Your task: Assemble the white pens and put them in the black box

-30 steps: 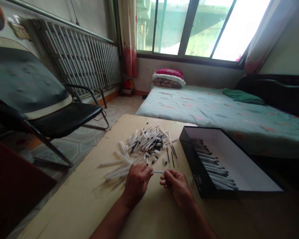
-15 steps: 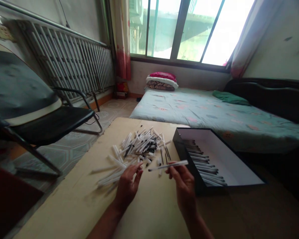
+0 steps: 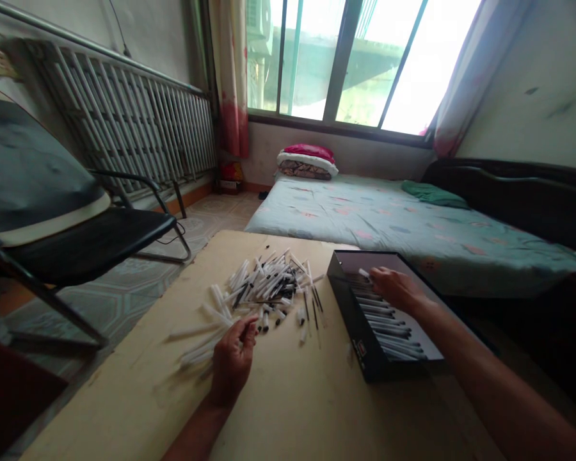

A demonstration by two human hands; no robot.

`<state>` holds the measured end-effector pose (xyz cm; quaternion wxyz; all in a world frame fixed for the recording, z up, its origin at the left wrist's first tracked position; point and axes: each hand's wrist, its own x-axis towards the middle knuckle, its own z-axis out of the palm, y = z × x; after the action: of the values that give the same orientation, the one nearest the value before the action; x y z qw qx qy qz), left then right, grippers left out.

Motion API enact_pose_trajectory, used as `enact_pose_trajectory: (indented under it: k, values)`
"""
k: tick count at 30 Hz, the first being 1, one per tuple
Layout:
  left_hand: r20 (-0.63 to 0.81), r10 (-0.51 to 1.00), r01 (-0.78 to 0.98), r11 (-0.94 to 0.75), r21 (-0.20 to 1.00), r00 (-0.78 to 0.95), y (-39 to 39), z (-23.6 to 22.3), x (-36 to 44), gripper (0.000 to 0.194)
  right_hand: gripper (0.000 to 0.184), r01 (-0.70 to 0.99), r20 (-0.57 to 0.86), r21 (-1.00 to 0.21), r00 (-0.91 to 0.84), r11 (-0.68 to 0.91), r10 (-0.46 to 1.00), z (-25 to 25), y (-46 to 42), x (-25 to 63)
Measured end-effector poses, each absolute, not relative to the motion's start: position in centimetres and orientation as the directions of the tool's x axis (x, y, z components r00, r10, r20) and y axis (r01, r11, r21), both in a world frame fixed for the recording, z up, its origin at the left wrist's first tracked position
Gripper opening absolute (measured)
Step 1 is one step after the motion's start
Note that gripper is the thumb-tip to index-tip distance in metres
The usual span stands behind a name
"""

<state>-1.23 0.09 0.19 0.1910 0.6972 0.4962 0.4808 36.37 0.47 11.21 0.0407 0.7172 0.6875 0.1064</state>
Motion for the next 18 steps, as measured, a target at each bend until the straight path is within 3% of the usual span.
enact_pose_trajectory:
  k: [5, 10, 14, 18]
  values:
    - [0.487, 0.873, 0.518, -0.431, 0.739, 0.031, 0.0, 0.4, -1.3, 0.024, 0.016, 0.974, -0.039, 0.226, 0.028, -0.018, 0.999, 9.0, 2.5, 35.9]
    - [0.494, 0.869, 0.518, -0.438, 0.735, 0.033, 0.1, 0.3, -1.5, 0.023, 0.015, 0.975, -0.079, 0.223, 0.014, 0.004, 0.997, 8.0, 3.8, 34.9]
    - [0.488, 0.872, 0.513, -0.428, 0.744, 0.02, 0.0, 0.3, -1.6, 0.024, 0.015, 0.978, -0.016, 0.206, 0.043, -0.039, 0.999, 8.1, 3.9, 34.5]
    - [0.497, 0.867, 0.525, -0.409, 0.746, -0.03, 0.0, 0.5, -1.9, 0.024, 0.019, 0.972, 0.137, 0.188, 0.117, -0.142, 0.984, 10.5, 2.8, 34.0]
